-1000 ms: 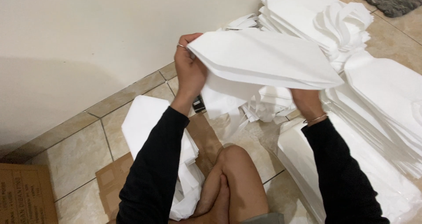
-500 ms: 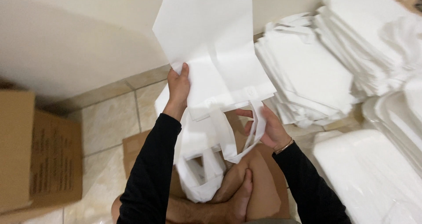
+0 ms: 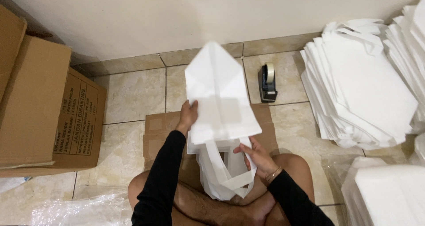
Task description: The person sits on the floor and repeatedly picks up white plastic bags from a pile, folds them into a compact shape, and places them onto a growing stack. The person uses both hands to smooth and align the bags during folding.
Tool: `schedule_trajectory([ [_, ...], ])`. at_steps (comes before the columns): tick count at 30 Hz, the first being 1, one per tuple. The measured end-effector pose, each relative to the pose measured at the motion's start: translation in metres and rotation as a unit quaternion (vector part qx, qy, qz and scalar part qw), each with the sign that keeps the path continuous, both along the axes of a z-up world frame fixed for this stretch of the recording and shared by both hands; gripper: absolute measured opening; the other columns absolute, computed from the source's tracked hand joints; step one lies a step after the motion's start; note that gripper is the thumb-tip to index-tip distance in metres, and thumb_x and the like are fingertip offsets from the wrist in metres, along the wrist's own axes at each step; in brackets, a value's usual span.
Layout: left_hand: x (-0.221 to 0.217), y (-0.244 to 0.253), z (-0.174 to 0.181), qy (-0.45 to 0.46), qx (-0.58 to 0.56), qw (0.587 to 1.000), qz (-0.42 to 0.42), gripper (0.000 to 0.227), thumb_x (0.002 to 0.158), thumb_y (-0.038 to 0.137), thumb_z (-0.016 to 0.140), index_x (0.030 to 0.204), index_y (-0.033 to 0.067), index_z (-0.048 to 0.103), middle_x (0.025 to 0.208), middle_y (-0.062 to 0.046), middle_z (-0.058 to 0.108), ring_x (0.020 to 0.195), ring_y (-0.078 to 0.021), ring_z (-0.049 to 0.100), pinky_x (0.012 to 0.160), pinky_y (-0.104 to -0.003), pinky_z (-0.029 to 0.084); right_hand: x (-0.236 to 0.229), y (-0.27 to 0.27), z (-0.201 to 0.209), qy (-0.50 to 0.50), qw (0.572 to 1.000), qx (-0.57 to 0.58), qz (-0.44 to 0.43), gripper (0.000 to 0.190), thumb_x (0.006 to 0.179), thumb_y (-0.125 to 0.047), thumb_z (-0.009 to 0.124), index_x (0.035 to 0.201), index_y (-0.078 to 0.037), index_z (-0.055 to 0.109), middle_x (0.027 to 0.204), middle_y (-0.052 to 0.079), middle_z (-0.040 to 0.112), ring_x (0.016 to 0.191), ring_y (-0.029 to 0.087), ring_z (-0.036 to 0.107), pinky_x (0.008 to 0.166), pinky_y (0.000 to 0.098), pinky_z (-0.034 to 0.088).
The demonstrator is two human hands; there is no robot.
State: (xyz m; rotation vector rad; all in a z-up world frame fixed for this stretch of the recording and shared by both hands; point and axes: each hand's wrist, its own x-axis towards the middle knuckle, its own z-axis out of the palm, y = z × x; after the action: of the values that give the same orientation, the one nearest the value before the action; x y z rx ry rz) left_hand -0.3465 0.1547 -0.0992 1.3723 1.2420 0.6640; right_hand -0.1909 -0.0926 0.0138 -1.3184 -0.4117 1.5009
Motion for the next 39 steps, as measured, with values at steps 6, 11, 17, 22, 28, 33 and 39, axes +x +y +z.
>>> schedule_trajectory([
  [6,-0.013,-0.019,0.008,0.110,-0.023,0.994,0.006,0.037,0.082,0.028,0.047,0.112,0.0051,0.046,0.109,-0.009,0.055,0.097,-0.0189,0.052,0.085,-0.025,0.040,-0.018,-0.004,-0.020,-0.015,0.999,-0.050,0.017,0.017,0.081,-0.014,0.054,0.091,-0.006,0.043,0.074,0.013,0.062,0.030,0.017,0.040,0.026,0.0271,0.036],
  [11,-0.014,-0.022,0.018,0.178,0.011,0.984,-0.012,0.057,0.081,0.030,0.049,0.127,0.0036,0.028,0.115,-0.012,0.050,0.101,-0.0235,0.050,0.086,-0.029,0.040,-0.026,-0.016,-0.034,-0.045,0.996,-0.059,0.048,0.036,0.080,-0.008,0.052,0.114,-0.010,0.039,0.068,0.011,0.052,0.035,0.019,0.050,0.031,0.0281,0.042],
  [17,-0.014,-0.025,0.022,0.238,0.016,0.970,-0.050,0.063,0.083,0.037,0.043,0.132,0.0059,0.020,0.124,-0.014,0.042,0.111,-0.0263,0.042,0.092,-0.033,0.036,-0.023,-0.033,-0.041,-0.125,0.986,0.039,0.103,0.056,0.076,-0.011,0.056,0.126,-0.009,0.032,0.112,0.007,0.052,0.096,0.013,0.053,0.082,0.0262,0.046],
  [22,-0.011,-0.025,0.021,0.287,0.037,0.954,-0.083,0.064,0.083,0.039,0.041,0.133,0.0055,0.019,0.124,-0.017,0.041,0.110,-0.0300,0.042,0.089,-0.038,0.038,-0.014,-0.040,-0.039,-0.070,0.985,0.006,0.157,0.060,0.076,-0.010,0.056,0.127,-0.010,0.024,0.098,0.013,0.061,0.083,0.016,0.060,0.070,0.0260,0.053],
  [28,-0.010,-0.027,0.034,0.336,0.034,0.937,-0.091,0.062,0.084,0.038,0.040,0.133,0.0061,0.019,0.116,-0.019,0.046,0.103,-0.0334,0.047,0.081,-0.043,0.042,0.026,-0.018,-0.031,-0.422,0.876,-0.058,0.227,0.025,0.075,-0.033,0.056,0.093,-0.017,0.061,0.085,-0.004,0.069,0.074,0.008,0.063,0.066,0.0222,0.047],
  [33,0.010,-0.027,0.113,0.466,0.140,0.837,-0.251,0.056,0.086,0.030,0.043,0.133,0.0054,0.025,0.130,-0.021,0.030,0.120,-0.0367,0.031,0.092,-0.053,0.032,0.033,0.045,0.030,-0.485,0.855,0.010,0.185,0.049,0.081,-0.036,0.053,0.118,-0.004,0.047,0.113,0.020,0.048,0.111,0.037,0.044,0.091,0.0475,0.037],
  [39,0.064,-0.004,0.116,0.449,0.210,0.781,-0.379,0.054,0.090,0.042,0.031,0.137,0.0176,0.019,0.141,-0.014,0.013,0.130,-0.0340,0.008,0.100,-0.054,0.011,0.016,0.125,0.003,-0.644,0.685,0.004,0.341,0.057,0.086,-0.050,0.033,0.130,-0.015,0.032,0.138,0.019,0.017,0.129,0.038,0.011,0.101,0.0538,0.013],
])
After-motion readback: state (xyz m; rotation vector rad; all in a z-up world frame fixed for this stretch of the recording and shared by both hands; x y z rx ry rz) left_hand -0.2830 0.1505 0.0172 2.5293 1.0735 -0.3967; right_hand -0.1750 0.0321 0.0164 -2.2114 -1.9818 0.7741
